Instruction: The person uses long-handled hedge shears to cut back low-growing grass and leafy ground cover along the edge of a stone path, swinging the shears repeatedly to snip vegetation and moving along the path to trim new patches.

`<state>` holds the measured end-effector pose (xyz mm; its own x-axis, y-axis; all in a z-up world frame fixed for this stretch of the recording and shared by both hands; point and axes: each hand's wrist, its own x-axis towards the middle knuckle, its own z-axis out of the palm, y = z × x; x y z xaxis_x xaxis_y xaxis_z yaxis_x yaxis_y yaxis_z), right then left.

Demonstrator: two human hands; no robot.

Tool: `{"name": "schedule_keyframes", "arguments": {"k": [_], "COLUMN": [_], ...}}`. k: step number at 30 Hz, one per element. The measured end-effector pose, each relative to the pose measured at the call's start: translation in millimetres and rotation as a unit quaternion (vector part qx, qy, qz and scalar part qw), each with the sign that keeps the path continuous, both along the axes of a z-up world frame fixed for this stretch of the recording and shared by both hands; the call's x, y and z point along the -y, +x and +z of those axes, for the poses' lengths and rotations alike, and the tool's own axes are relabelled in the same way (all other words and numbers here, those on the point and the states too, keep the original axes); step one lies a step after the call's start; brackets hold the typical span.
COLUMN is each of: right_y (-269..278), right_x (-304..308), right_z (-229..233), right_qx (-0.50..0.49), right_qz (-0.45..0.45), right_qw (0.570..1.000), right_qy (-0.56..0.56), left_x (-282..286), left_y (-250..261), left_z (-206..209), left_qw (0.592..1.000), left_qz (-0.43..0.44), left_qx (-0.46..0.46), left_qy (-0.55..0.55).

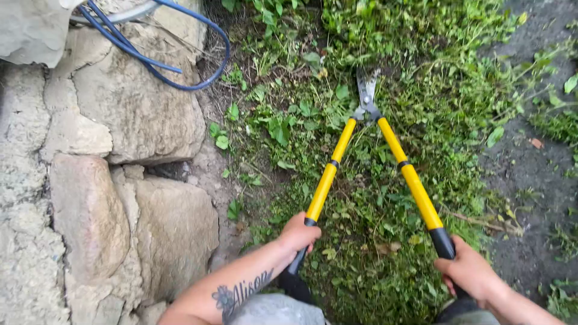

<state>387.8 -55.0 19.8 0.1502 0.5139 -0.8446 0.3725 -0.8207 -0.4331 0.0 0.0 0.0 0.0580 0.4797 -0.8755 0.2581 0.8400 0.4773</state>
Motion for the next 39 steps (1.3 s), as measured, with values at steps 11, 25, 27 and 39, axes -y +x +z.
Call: {"name": "schedule_keyframes", "arguments": {"k": [11,25,27,39], "right_y": [-20,78,115,271], "right_x": [14,10,4,-3], "right_z": [39,36,24,-117], "right_qx": [0.009,-0.078,-0.030,0.014], "right_qz": [-0.006,-0.024,0.018,0.129], "right_qw": [1.000,0.995,0.997,0.990], "right_qy": [-0.017,-0.061,-0.065,-0.061], "left_x": [26,18,12,-23], "left_y": [23,-40,-67,-95], "left_z": [33,14,-3,-15], "left_qw": [1.000,0.998,0.995,0.983], "left_qz": [0.029,-0.014,-0.077,-0.157], "left_qx": [-0.002,0.061,-0.002,-0.048], "left_qy": [-0.003,0.002,0.057,0.083]}}
